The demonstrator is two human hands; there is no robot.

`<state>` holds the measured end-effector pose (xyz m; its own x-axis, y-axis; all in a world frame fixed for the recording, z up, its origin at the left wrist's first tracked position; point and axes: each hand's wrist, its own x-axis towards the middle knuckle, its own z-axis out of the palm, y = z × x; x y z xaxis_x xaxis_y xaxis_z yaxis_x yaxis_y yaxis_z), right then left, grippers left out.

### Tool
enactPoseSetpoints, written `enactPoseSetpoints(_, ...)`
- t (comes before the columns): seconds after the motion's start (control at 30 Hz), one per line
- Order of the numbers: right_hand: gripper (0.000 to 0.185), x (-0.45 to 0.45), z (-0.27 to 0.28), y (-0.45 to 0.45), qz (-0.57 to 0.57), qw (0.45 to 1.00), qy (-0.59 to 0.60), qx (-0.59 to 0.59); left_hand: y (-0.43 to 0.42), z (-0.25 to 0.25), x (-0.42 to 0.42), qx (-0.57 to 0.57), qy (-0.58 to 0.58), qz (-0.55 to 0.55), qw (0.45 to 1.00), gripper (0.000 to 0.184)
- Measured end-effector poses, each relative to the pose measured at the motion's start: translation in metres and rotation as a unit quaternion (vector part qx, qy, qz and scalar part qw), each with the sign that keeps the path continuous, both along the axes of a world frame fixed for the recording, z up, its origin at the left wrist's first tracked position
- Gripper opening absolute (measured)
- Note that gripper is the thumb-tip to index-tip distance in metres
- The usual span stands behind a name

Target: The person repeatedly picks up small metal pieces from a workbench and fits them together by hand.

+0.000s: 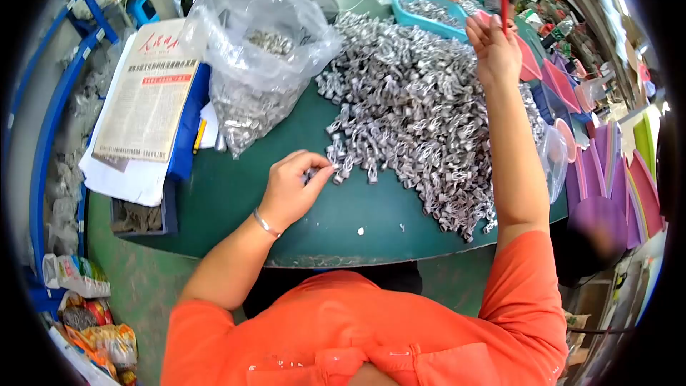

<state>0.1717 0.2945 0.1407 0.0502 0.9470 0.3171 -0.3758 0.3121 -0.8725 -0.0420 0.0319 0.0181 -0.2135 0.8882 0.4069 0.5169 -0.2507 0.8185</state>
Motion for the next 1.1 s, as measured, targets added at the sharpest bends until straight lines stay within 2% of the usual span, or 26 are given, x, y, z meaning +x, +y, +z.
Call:
enactPoseSetpoints(0.03, 0.025, -0.002, -0.005, -0.016, 0.009, 1.000, 0.022, 0.009, 0.001, -0.003, 0.000, -0.014, -0.003, 0.008, 1.000, 0.008)
enactPoseSetpoints(0.1, 0.019, -0.008, -0.011, -0.059, 0.065, 0.997, 0.037, 0.022, 0.002, -0.013, 0.001, 0.017, 0.047, -0.025, 0.998, 0.013)
enactPoseSetpoints(0.13, 0.018, -0.009, -0.020, -0.080, 0.102, 0.993, 0.048, 0.036, 0.001, -0.016, 0.003, -0.003, 0.046, -0.015, 0.999, 0.013)
enactPoseSetpoints(0.2, 0.015, -0.015, -0.037, -0.125, 0.145, 0.988, 0.029, 0.051, 0.002, -0.018, 0.009, 0.018, 0.124, -0.021, 0.992, 0.018)
enactPoseSetpoints(0.23, 0.014, -0.019, -0.045, -0.144, 0.169, 0.983, 0.019, 0.074, 0.001, -0.019, 0.011, 0.008, 0.122, -0.018, 0.992, 0.018)
enactPoseSetpoints(0.3, 0.012, -0.027, -0.065, -0.169, 0.175, 0.981, 0.000, 0.080, 0.003, -0.020, 0.015, -0.066, 0.188, -0.026, 0.980, 0.021)
enactPoseSetpoints(0.47, 0.011, -0.035, -0.109, -0.177, 0.161, 0.983, -0.088, -0.030, 0.006, -0.022, 0.016, -0.060, 0.189, -0.002, 0.980, 0.017)
enactPoseSetpoints(0.5, 0.009, -0.034, -0.111, -0.176, 0.202, 0.976, -0.079, -0.027, 0.007, -0.022, 0.014, -0.044, 0.166, -0.009, 0.985, 0.016)
enactPoseSetpoints(0.57, 0.008, -0.033, -0.118, -0.175, 0.214, 0.963, -0.161, -0.022, 0.006, -0.019, 0.011, -0.031, 0.147, -0.018, 0.989, 0.015)
enactPoseSetpoints(0.63, 0.008, -0.034, -0.123, -0.174, 0.234, 0.959, -0.158, -0.029, 0.002, -0.008, 0.007, -0.039, 0.027, -0.031, 0.998, 0.014)
enactPoseSetpoints(0.67, 0.009, -0.035, -0.123, -0.175, 0.247, 0.956, -0.160, -0.014, 0.006, -0.013, 0.003, 0.033, 0.034, -0.042, 0.998, 0.012)
enactPoseSetpoints(0.7, 0.010, -0.036, -0.123, -0.177, 0.259, 0.952, -0.163, 0.001, 0.004, -0.009, 0.002, 0.029, 0.038, -0.047, 0.998, 0.012)
enactPoseSetpoints(0.73, 0.013, -0.036, -0.118, -0.179, 0.305, 0.943, -0.132, -0.016, 0.001, -0.002, 0.003, -0.084, -0.120, -0.040, 0.988, 0.011)
enactPoseSetpoints(0.77, 0.013, -0.036, -0.119, -0.180, 0.303, 0.944, -0.129, -0.018, -0.001, 0.002, 0.003, -0.194, -0.273, -0.030, 0.942, 0.011)
enactPoseSetpoints(0.83, 0.014, -0.038, -0.122, -0.182, 0.317, 0.935, -0.159, 0.018, 0.000, 0.001, 0.004, -0.173, -0.285, -0.044, 0.942, 0.013)
enactPoseSetpoints(0.9, 0.015, -0.039, -0.124, -0.182, 0.312, 0.935, -0.169, 0.016, -0.001, 0.003, 0.005, -0.196, -0.353, -0.055, 0.913, 0.013)
enactPoseSetpoints(0.93, 0.015, -0.038, -0.124, -0.182, 0.336, 0.929, -0.154, -0.031, 0.000, 0.005, 0.005, -0.198, -0.353, -0.055, 0.913, 0.013)
enactPoseSetpoints(1.0, 0.017, -0.039, -0.121, -0.182, 0.368, 0.914, -0.120, -0.123, 0.000, 0.010, 0.005, -0.224, -0.436, -0.044, 0.871, 0.016)
enactPoseSetpoints(1.1, 0.017, -0.040, -0.125, -0.180, 0.391, 0.905, -0.069, -0.152, -0.003, 0.011, 0.006, -0.203, -0.418, -0.078, 0.882, 0.016)
